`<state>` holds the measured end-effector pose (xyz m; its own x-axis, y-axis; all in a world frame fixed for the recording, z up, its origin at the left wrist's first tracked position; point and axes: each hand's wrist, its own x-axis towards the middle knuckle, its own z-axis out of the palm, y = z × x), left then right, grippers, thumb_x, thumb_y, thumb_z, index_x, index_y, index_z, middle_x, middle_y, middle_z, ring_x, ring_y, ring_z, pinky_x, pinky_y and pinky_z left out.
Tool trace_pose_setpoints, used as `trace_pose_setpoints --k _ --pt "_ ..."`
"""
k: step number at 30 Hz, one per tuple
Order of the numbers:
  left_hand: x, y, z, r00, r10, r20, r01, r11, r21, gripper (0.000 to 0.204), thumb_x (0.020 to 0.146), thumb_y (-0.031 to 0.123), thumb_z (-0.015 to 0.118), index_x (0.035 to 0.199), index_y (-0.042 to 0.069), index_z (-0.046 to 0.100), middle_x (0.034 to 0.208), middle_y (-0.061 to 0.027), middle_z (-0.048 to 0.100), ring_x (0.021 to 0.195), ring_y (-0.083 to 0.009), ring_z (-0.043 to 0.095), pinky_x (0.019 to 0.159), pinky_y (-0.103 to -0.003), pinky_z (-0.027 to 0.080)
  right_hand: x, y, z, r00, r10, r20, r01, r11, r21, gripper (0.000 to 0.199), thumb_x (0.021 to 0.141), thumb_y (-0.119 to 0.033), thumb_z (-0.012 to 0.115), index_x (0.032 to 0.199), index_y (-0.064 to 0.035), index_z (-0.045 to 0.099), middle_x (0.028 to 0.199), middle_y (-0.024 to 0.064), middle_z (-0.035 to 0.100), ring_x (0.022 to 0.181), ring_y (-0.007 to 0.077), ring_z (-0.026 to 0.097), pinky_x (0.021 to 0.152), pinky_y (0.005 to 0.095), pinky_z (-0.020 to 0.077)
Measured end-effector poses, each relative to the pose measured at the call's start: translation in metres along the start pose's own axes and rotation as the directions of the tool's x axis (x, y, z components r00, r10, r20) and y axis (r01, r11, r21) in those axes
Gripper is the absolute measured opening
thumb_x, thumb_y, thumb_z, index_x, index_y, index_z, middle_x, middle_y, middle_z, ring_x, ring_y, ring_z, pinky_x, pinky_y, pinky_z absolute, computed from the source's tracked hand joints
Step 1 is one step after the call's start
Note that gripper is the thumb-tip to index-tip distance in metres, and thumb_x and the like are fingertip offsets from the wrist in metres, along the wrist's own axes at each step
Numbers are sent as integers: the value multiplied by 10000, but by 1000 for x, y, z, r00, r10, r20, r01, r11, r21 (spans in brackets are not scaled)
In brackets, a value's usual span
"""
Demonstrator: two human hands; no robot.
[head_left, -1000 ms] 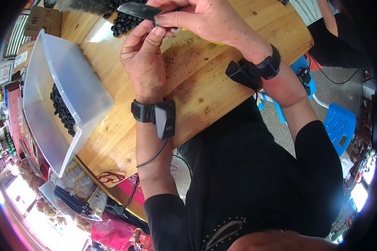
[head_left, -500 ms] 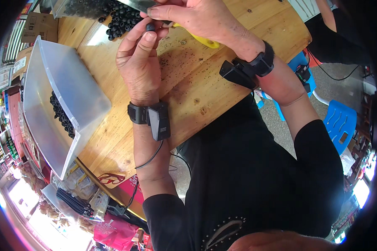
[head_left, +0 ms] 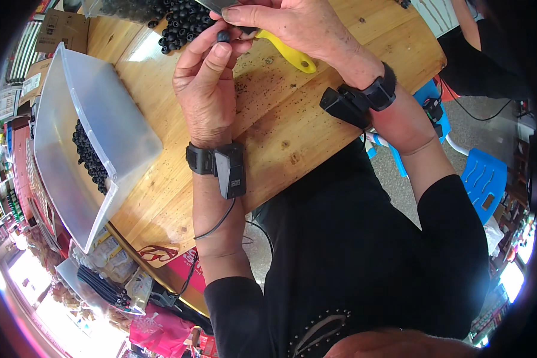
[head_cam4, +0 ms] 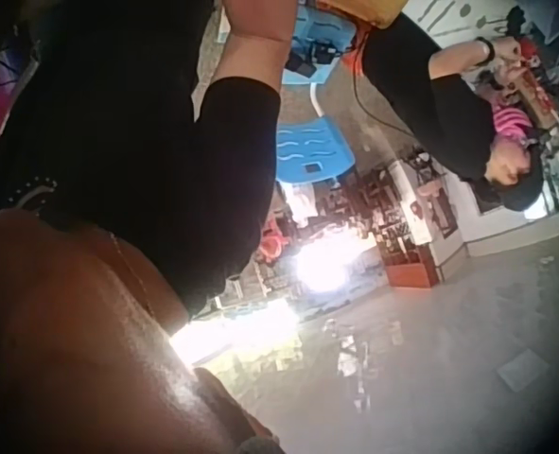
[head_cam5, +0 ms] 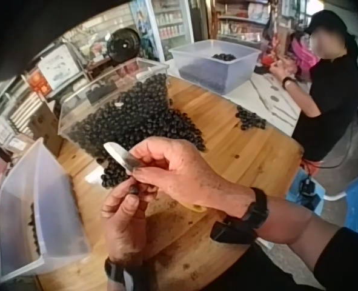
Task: The recorder is using a small knife to trim excess material or flash from black rubber or plastic components at a workstation.
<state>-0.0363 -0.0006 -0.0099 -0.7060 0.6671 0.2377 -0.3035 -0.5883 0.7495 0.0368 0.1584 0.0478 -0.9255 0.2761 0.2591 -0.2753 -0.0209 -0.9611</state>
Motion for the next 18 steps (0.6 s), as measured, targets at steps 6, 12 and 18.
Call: trace_pose_setpoints --k 6,12,18 --pt "-1 1 9 989 88 -117 -60 974 221 270 950 -9 696 1218 -39 702 1126 -145 747 919 -202 715 893 -336 581 3 6 0 1000 -25 -20 23 998 -58 168 975 1 661 1138 35 645 977 57 708 842 85 655 698 248 536" --pt "-12 28 33 883 452 -123 -249 675 694 276 906 -103 716 1176 -45 713 1047 -91 739 908 -137 687 806 -244 574 9 13 0 997 56 -50 -57 998 -22 184 961 -17 683 1130 48 648 926 76 733 764 111 669 653 270 538" --pt "-28 86 57 690 699 187 -295 36 955 262 854 -60 785 1110 -12 756 1036 -93 740 907 -160 697 831 -285 591 1 17 6 993 106 -46 -113 971 -212 246 981 -96 695 1211 -9 678 1023 48 759 906 107 736 751 230 580"
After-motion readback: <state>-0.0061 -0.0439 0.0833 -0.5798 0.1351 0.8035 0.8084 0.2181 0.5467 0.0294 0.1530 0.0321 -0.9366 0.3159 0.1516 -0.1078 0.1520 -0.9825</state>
